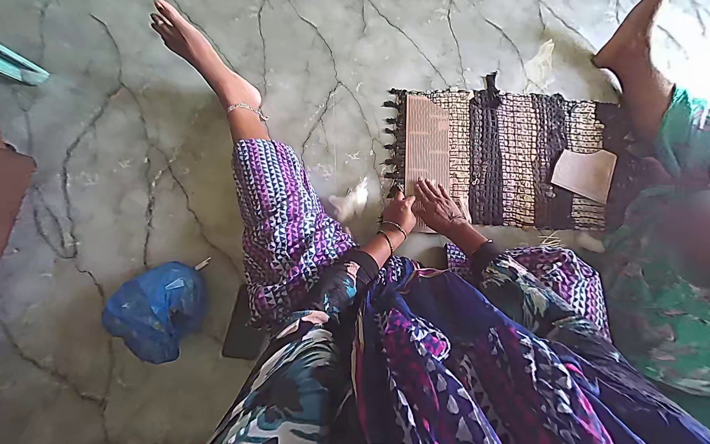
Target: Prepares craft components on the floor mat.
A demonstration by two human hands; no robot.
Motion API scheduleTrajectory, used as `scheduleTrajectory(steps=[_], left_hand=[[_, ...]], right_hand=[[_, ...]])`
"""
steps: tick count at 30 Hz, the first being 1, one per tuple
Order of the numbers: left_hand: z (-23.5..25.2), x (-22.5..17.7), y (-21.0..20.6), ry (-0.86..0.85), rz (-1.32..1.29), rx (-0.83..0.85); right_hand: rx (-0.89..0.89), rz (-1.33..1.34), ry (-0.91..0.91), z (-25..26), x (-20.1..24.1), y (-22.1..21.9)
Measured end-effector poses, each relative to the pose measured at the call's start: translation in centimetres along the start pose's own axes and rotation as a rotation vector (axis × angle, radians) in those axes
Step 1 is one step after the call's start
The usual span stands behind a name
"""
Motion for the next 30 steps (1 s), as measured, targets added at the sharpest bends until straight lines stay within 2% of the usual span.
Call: scheduleTrajectory(steps=[2,4,7,12,13,17,18,21,24,30], left_hand=[[0.1,0.2,0.1,-0.008,-0.022,-0.018],[0.3,0.7,0.0,-0.014,-0.045,-0.018],[0.6,1.2,-0.3,-0.049,-0.087,-0.021],[0.2,1.1,-1.2,-0.129,-0.064,0.066],[0.1,1.0,-0.9,-0.122,-0.054,0.067],[-0.3,1.5,1.0,-0.035,0.001,0.068],[-0.2,1.8,1.5,-0.028,0.002,0.037],[-0.1,2.2,2.3,-0.033,-0.002,-0.044],[-0.2,2.5,2.0,-0.015,0.021,0.003],[-0.1,2.5,0.7,-0.054,0.029,0.147]], right_hand=[[-0.021,-0.018,0.016,-0.1,0.0,-0.7],[0.004,-0.005,-0.042,-0.7,-0.1,-1.3],[0.104,0.010,-0.156,-2.6,-0.8,-2.1],[0.276,-0.043,-0.223,-6.1,0.1,-1.1],[0.272,-0.025,-0.233,-6.3,0.2,-0.4],[-0.057,0.069,-0.177,-4.9,-0.2,1.8],[-0.083,0.055,-0.167,-4.1,-0.2,1.7],[-0.034,0.026,-0.181,-1.4,0.4,0.2],[0.022,0.025,-0.248,-0.3,1.2,-1.4],[0.094,0.011,-0.304,-3.8,1.1,-3.5]])
Point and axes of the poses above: each hand's wrist, its own z-axis towards the middle knuckle, its own y-axis out of the back of the hand, x = y × z, the point moved 10 cm from there along z, towards the middle knuckle, and after that the axes turned 7 degrees about z, right-handed, at the moved point
